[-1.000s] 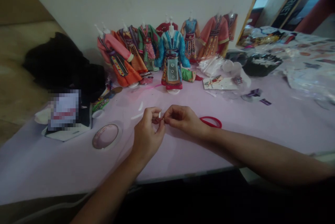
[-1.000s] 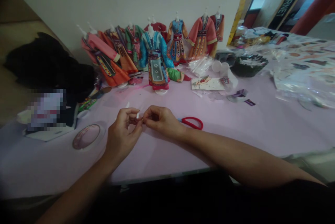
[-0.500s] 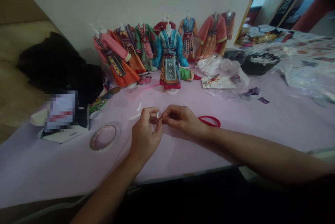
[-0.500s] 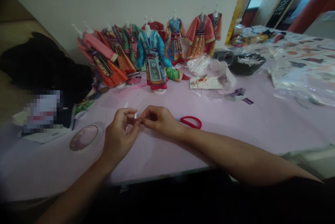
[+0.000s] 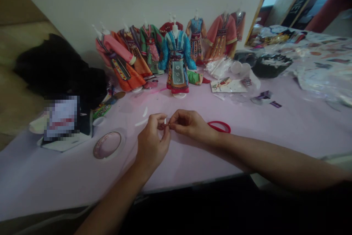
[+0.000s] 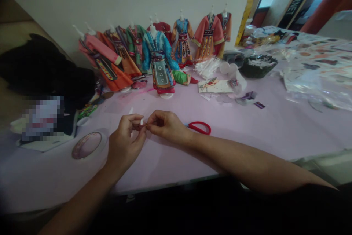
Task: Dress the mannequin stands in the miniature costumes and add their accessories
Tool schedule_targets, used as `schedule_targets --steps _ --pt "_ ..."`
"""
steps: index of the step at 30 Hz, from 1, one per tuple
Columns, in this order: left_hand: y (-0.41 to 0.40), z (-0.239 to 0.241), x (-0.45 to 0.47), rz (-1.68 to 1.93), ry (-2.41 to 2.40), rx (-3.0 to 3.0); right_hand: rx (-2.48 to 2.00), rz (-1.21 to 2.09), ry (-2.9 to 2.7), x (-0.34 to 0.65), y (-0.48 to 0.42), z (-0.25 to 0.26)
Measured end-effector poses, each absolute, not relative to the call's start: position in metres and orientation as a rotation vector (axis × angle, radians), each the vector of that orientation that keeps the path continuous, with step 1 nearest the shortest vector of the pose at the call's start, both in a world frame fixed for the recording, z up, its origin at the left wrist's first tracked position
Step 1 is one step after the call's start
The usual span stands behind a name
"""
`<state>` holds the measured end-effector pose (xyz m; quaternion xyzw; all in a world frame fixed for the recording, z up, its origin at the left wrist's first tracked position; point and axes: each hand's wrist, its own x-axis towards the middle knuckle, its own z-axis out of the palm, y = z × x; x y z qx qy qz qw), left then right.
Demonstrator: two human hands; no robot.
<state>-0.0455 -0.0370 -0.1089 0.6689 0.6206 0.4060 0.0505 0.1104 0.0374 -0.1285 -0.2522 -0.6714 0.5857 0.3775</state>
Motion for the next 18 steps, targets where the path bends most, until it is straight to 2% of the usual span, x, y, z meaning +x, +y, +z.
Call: schedule_targets --steps 18 --pt "-0.0372 -0.1074 -0.0453 1.247 1.891 2.04 -0.636 1.479 -1.752 0.1111 0.038 -0.1296"
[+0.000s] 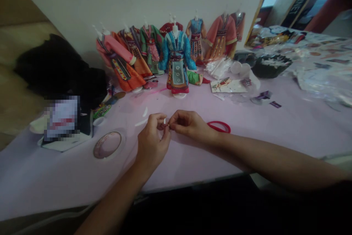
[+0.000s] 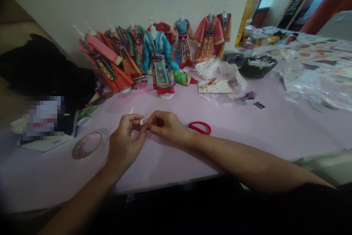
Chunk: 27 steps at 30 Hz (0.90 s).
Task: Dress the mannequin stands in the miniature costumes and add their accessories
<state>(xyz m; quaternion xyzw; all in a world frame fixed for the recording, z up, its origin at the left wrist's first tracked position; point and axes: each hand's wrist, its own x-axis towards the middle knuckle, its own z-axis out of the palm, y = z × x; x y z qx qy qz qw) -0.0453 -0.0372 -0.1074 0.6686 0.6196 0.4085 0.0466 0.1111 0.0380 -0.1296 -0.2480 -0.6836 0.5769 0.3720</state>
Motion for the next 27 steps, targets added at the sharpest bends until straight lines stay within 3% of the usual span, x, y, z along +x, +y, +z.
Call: schedule_targets --steps 27 --pt "-0.0389 -0.1109 -0.0435 1.233 1.899 2.313 -0.634 1.46 -1.701 0.1094 0.0365 -0.1322"
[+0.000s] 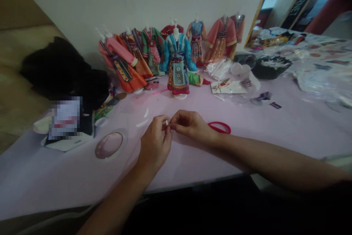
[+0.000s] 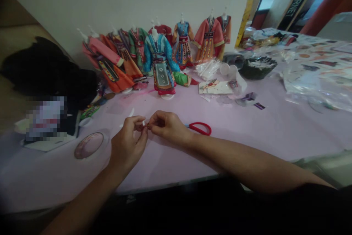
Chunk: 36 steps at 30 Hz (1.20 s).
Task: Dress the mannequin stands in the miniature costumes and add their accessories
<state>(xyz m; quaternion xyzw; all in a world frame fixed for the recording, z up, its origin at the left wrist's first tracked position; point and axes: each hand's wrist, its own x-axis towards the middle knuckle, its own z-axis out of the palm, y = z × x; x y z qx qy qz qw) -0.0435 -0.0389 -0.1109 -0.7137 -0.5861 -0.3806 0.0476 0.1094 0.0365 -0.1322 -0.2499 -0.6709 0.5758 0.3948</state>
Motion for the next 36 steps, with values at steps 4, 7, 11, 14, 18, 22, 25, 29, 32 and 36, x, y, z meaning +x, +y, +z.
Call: schedule_targets --steps 4,7,11,14,18,22,25,29,32,36 --pt "-0.039 -0.112 -0.043 -1.145 -1.727 -2.18 -0.636 1.439 -1.706 0.109 0.037 -0.135" --pt "-0.04 -0.112 -0.043 -1.15 -1.725 -2.181 -0.63 1.426 -1.71 0.109 0.038 -0.137" --pt "-0.04 -0.111 -0.041 -1.19 -1.795 -2.177 -0.627 1.411 -1.722 0.109 0.038 -0.137" --pt "-0.039 -0.11 -0.04 -1.236 -1.878 -2.171 -0.616 1.415 -1.724 0.11 0.037 -0.135" --pt "-0.038 -0.111 -0.042 -1.311 -1.965 -2.139 -0.598 1.425 -1.72 0.111 0.035 -0.131" --pt "-0.038 -0.109 -0.044 -1.449 -2.065 -2.142 -0.609 1.41 -1.71 0.11 0.034 -0.129" --pt "-0.036 -0.108 -0.046 -1.591 -2.132 -2.155 -0.602 1.446 -1.678 0.11 0.036 -0.129" --pt "-0.032 -0.111 -0.049 -1.782 -2.178 -2.16 -0.608 1.46 -1.664 0.109 0.037 -0.129" --pt "-0.029 -0.114 -0.05 -1.921 -2.192 -2.162 -0.628 1.461 -1.675 0.109 0.038 -0.13" --pt "-0.027 -0.115 -0.051 -2.056 -2.198 -2.154 -0.632 1.454 -1.683 0.109 0.038 -0.13"
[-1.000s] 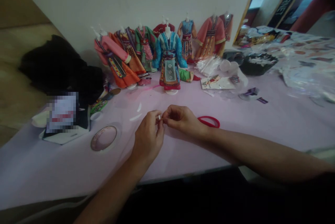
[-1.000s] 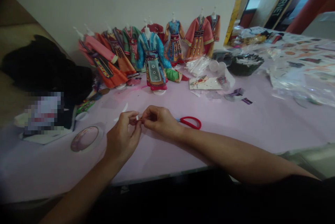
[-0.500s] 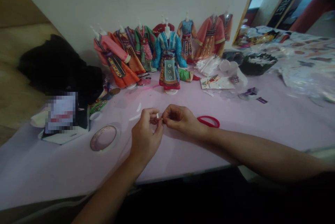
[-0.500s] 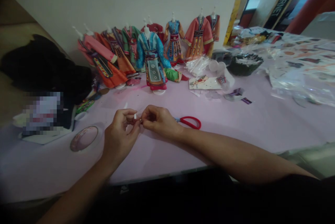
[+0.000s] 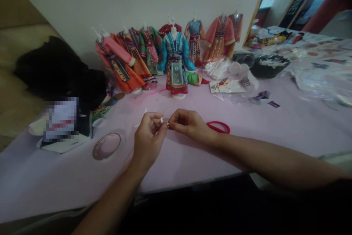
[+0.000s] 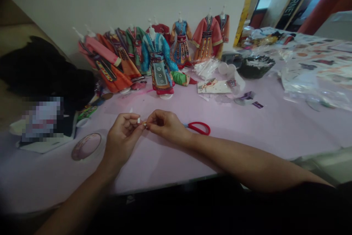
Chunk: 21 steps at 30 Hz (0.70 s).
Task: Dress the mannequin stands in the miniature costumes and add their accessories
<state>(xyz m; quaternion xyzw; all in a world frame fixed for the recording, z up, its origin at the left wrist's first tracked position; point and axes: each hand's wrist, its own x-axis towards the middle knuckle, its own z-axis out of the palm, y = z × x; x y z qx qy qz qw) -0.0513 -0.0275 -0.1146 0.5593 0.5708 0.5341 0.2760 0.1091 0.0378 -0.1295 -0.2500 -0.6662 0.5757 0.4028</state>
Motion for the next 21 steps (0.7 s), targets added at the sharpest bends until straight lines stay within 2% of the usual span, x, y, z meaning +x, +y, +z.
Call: schedule_targets --steps 21 --pt "-0.0367 -0.1046 -0.0454 1.296 1.818 1.713 -0.621 1.32 -1.768 0.1111 0.0341 -0.1278"
